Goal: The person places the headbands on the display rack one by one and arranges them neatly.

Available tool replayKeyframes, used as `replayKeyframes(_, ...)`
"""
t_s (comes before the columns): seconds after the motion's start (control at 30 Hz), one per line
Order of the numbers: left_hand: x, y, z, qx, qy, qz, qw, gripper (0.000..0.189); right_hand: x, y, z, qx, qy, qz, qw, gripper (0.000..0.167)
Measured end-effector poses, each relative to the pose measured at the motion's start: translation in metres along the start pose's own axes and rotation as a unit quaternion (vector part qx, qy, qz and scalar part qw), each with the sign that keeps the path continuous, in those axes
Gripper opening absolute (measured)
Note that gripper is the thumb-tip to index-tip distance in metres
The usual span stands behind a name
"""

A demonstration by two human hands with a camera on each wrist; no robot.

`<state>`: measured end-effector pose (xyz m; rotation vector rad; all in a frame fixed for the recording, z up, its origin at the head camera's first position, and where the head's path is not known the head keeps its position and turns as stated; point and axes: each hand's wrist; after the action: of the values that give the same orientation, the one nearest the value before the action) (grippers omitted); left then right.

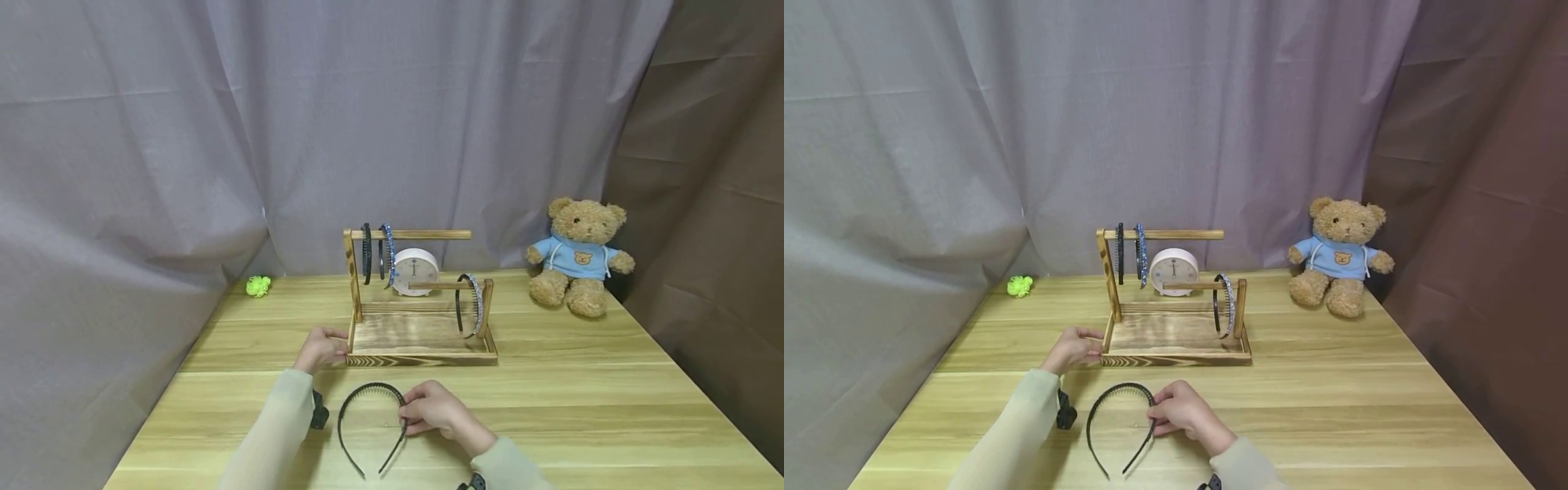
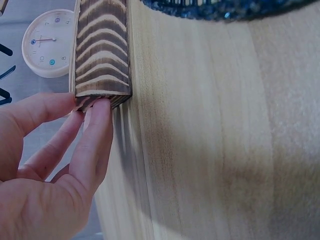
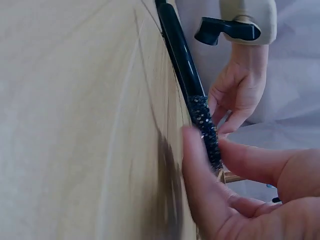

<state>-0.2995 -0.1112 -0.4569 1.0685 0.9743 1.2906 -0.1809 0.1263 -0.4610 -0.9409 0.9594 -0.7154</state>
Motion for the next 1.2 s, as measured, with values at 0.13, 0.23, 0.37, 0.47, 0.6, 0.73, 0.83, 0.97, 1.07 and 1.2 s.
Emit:
replayKeyframes(0.13, -0.001, 0.0, 0.0, -0.001, 0.002, -0.004, 1.0, 0.031, -0.001, 0.002, 0.002, -0.011, -0.01, -0.035, 0.9993, 0.031)
replayKeyframes(0.23, -0.001, 0.0, 0.0, -0.002, 0.002, -0.008, 1.0, 0.031, -0.002, 0.002, 0.003, -0.017, -0.006, -0.047, 0.9987, 0.032)
replayKeyframes(0.37, 0.0, 0.0, -0.001, -0.003, 0.003, -0.007, 1.0, 0.031, -0.004, 0.0, 0.005, -0.023, 0.0, -0.053, 0.9983, 0.032)
replayKeyframes(0.47, 0.0, 0.0, -0.002, -0.004, 0.003, -0.01, 0.9999, 0.031, -0.006, -0.003, 0.006, -0.028, 0.004, -0.052, 0.9982, 0.033)
replayKeyframes(0.6, 0.0, 0.0, -0.002, -0.007, 0.004, -0.015, 0.9998, 0.032, -0.008, -0.008, 0.01, -0.03, 0.012, -0.057, 0.9978, 0.033)
replayKeyframes(0.73, 0.0, -0.001, -0.002, -0.008, 0.006, -0.014, 0.9999, 0.033, -0.012, -0.013, 0.012, -0.037, 0.022, -0.068, 0.9968, 0.032)
replayKeyframes(0.83, 0.001, -0.001, -0.002, -0.006, 0.004, -0.013, 0.9999, 0.034, -0.015, -0.015, 0.012, -0.044, 0.034, -0.071, 0.996, 0.031)
replayKeyframes(0.97, 0.001, 0.0, -0.002, -0.005, 0.004, -0.012, 0.9999, 0.034, -0.02, -0.017, 0.012, -0.05, 0.049, -0.07, 0.995, 0.031)
replayKeyframes(1.07, 0.001, 0.0, -0.001, -0.003, 0.005, -0.012, 0.9999, 0.034, -0.022, -0.018, 0.011, -0.053, 0.062, -0.071, 0.9941, 0.03)
replayKeyframes(1.2, 0.001, 0.0, 0.0, -0.002, 0.006, -0.009, 0.9999, 0.034, -0.024, -0.02, 0.01, -0.052, 0.084, -0.069, 0.9927, 0.03)
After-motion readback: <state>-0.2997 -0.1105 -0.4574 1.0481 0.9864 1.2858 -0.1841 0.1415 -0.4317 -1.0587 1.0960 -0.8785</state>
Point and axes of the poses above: each hand's wrist, its own z-axis away from the middle knuckle, its own x-axis out of the palm, y = z × x, and after that the axes turned 14 degrees about z, right-handed
